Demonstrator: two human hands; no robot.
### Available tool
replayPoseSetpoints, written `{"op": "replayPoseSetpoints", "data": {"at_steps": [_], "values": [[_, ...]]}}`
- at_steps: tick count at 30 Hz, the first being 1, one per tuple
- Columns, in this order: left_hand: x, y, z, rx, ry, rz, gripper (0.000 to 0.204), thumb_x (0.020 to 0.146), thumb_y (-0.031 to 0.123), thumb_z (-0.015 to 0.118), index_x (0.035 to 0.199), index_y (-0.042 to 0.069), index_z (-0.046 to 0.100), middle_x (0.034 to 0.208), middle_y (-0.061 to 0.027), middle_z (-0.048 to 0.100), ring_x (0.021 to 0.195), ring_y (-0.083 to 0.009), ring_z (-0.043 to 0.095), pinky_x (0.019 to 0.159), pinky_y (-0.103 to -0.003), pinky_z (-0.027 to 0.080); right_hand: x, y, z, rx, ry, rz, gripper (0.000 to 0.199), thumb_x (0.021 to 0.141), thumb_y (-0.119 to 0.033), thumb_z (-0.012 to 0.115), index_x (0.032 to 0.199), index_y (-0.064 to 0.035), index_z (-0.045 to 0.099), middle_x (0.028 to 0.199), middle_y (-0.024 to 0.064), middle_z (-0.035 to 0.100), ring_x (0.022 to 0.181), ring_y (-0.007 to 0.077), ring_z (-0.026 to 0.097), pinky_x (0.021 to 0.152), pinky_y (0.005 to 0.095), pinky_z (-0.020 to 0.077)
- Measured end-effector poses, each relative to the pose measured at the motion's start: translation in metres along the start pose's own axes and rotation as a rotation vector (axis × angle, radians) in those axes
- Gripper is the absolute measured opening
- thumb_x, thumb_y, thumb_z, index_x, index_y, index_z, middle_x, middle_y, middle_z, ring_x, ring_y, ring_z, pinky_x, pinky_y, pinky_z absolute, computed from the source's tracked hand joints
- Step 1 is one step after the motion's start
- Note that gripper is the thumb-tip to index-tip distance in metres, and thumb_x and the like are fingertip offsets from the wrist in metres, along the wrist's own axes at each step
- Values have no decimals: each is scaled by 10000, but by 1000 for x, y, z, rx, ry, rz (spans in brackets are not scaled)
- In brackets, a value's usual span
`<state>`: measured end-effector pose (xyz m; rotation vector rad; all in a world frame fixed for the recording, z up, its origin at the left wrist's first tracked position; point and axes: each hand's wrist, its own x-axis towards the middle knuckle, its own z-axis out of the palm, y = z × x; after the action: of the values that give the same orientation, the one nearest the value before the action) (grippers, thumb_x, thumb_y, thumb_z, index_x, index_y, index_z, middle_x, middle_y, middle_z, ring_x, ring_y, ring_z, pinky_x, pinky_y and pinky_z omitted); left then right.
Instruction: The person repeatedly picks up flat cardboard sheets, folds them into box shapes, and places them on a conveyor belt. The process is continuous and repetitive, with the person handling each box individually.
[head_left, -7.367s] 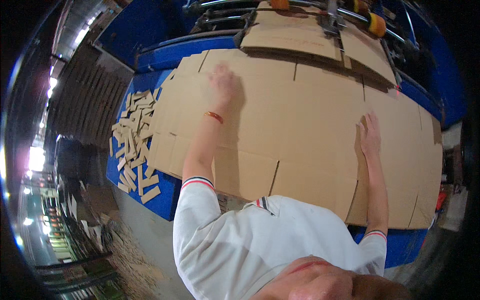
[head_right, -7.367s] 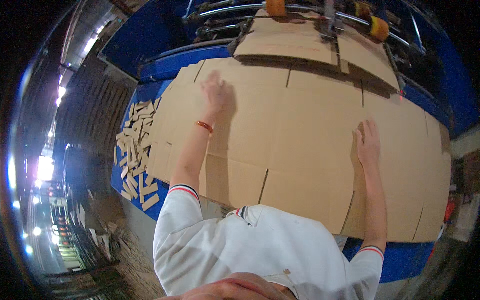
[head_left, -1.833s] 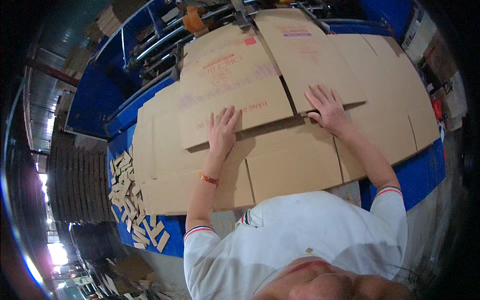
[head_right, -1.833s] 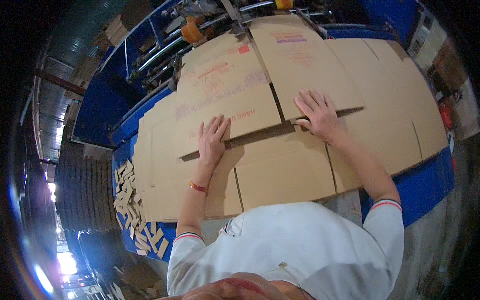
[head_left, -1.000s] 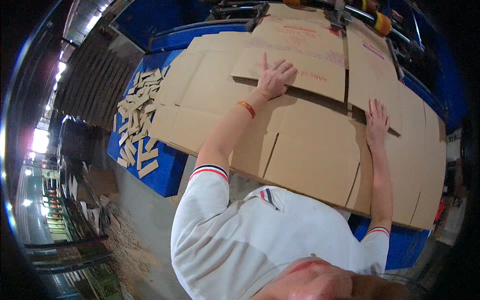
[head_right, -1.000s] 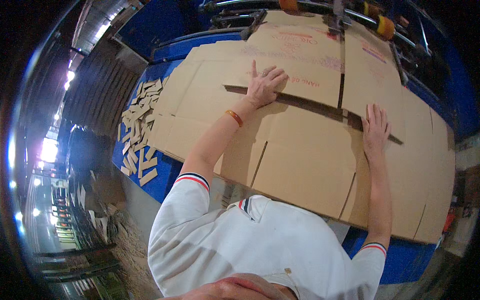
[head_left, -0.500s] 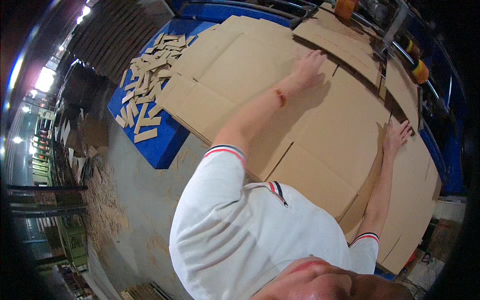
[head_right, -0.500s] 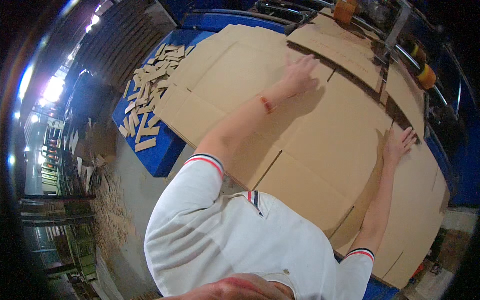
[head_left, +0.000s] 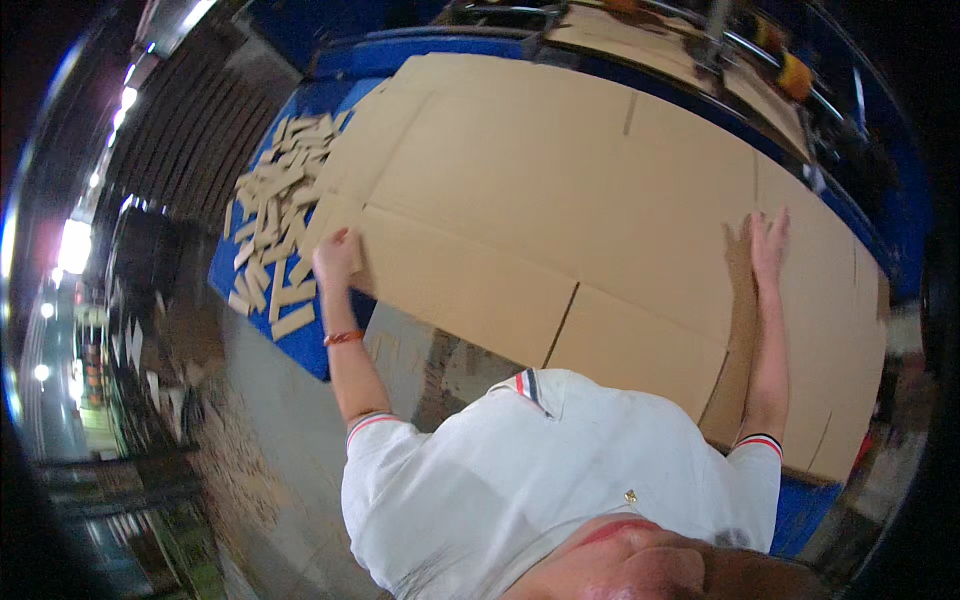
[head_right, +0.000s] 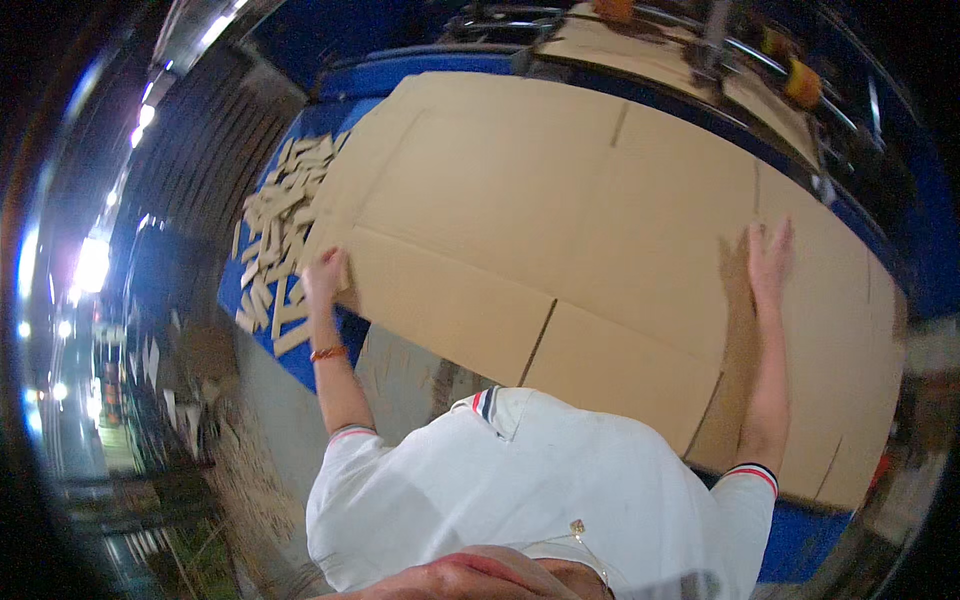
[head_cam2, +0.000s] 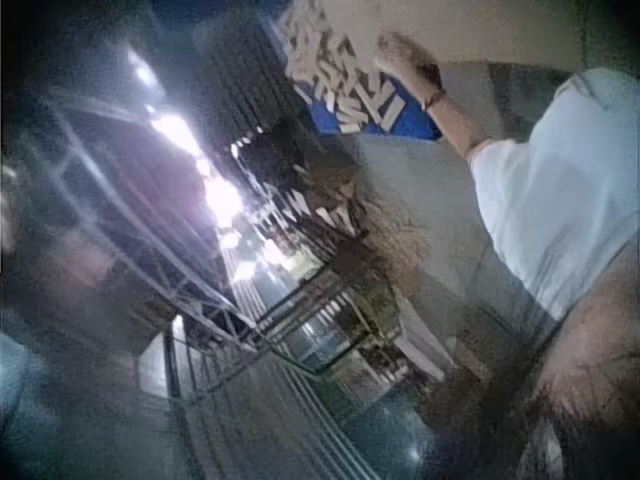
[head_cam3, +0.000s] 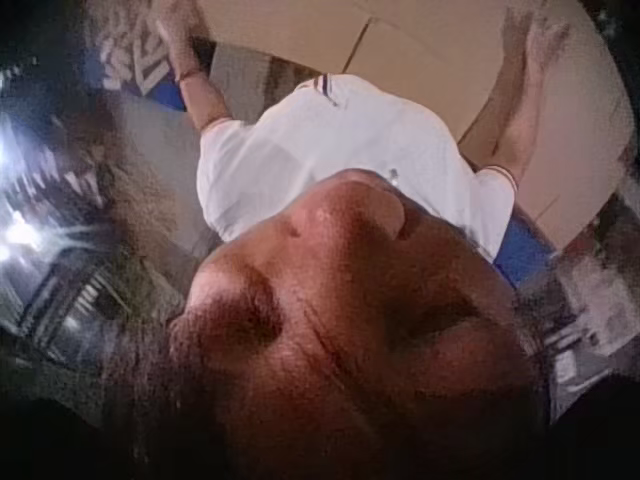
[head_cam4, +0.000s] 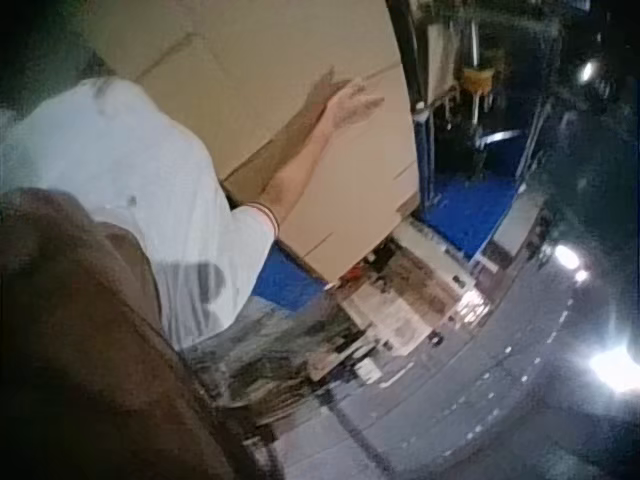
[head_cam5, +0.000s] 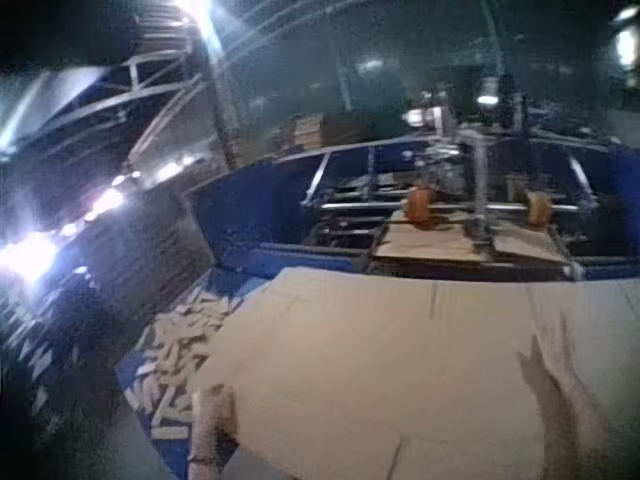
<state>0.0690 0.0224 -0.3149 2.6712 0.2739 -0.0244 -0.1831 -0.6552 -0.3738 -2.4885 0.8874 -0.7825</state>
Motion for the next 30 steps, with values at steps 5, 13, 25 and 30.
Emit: {"op": "replayPoseSetpoints", "data": {"at_steps": [5,13,25,30], "values": [[-30,-34,-54,-2002,-658,413,671,892,371,543,1411,-1,337,1452,-176,356,1355,-305,314,1118,-496,228,-109,-50,-66,348,-141,275,697,929,-355,518,1457,-17,213,1498,200,250,1397,349,205,1135,430,191],[-147,47,-4,-1400,-256,219,762,720,-35,694,1395,52,351,1339,-145,451,1159,-266,496,932,-406,455,-287,79,-163,-525,208,657,701,859,-309,621,1379,57,328,1419,264,344,1281,369,388,1066,441,308],[-11,89,-60,-1107,81,611,482,837,169,710,1185,-88,497,1124,-161,591,969,-204,580,851,-311,482,-397,155,-181,1180,1251,777,447,945,-179,508,1352,-21,412,1370,128,460,1208,284,483,1025,442,392],[-29,102,-41,-1016,129,521,436,843,203,715,1120,-86,544,1043,-140,632,903,-193,592,812,-312,489,-304,-42,-202,1089,1334,589,454,914,-130,569,1336,-50,423,1323,124,504,1111,306,553,900,421,486]]}}
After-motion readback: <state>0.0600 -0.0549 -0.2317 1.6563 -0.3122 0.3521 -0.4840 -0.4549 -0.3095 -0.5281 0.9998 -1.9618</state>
